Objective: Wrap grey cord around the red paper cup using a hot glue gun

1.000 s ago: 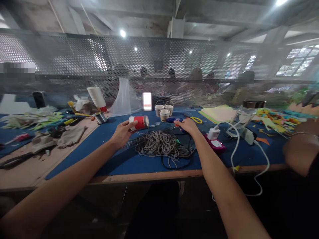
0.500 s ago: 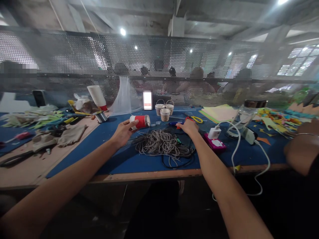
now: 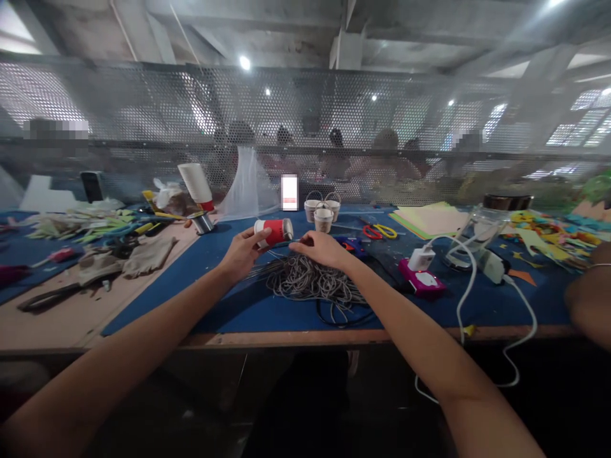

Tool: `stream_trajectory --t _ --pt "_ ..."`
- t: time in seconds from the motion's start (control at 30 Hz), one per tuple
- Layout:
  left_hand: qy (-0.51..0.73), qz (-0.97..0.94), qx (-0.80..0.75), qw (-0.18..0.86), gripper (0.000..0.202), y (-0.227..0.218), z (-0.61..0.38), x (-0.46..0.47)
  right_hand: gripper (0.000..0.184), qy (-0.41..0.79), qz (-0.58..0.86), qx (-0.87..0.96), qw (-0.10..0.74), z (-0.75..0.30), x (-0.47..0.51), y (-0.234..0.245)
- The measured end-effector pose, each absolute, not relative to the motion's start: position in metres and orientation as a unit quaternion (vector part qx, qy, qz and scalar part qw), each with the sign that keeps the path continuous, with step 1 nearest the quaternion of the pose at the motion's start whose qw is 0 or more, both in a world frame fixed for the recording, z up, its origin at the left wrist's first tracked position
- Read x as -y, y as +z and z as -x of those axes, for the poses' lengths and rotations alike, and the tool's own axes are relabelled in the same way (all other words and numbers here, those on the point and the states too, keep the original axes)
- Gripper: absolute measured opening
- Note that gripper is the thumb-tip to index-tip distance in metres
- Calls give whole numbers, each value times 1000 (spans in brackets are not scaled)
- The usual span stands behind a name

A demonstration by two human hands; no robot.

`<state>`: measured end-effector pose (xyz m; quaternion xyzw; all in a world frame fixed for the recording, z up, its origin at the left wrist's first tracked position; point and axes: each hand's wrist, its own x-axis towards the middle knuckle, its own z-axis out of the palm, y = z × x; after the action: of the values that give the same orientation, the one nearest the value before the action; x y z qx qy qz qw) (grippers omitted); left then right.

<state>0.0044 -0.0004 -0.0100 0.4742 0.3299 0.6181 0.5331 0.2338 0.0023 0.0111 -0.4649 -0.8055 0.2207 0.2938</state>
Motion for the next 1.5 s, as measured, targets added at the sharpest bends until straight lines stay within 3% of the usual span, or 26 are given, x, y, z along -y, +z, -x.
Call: stream_trajectory --t 0.13,0.3,0.53,0.77,1.0,1.5 --pt "621 -472 -332 531 40 -9 -5 2 35 253 475 784 311 -212 -1 10" --pt "619 -466 -335 537 40 -8 -5 3 17 329 435 734 404 -207 -1 1" --pt "615 -485 -339 521 40 -11 -7 2 14 450 377 649 485 -209 16 13" --pt "605 -504 -335 517 48 -11 -9 6 19 339 378 695 510 -213 10 10" --pt "598 -523 -344 501 41 -9 -10 7 17 189 382 734 529 -216 18 15" --pt "584 -571 -349 460 29 -11 -13 8 17 141 385 726 553 -218 23 20"
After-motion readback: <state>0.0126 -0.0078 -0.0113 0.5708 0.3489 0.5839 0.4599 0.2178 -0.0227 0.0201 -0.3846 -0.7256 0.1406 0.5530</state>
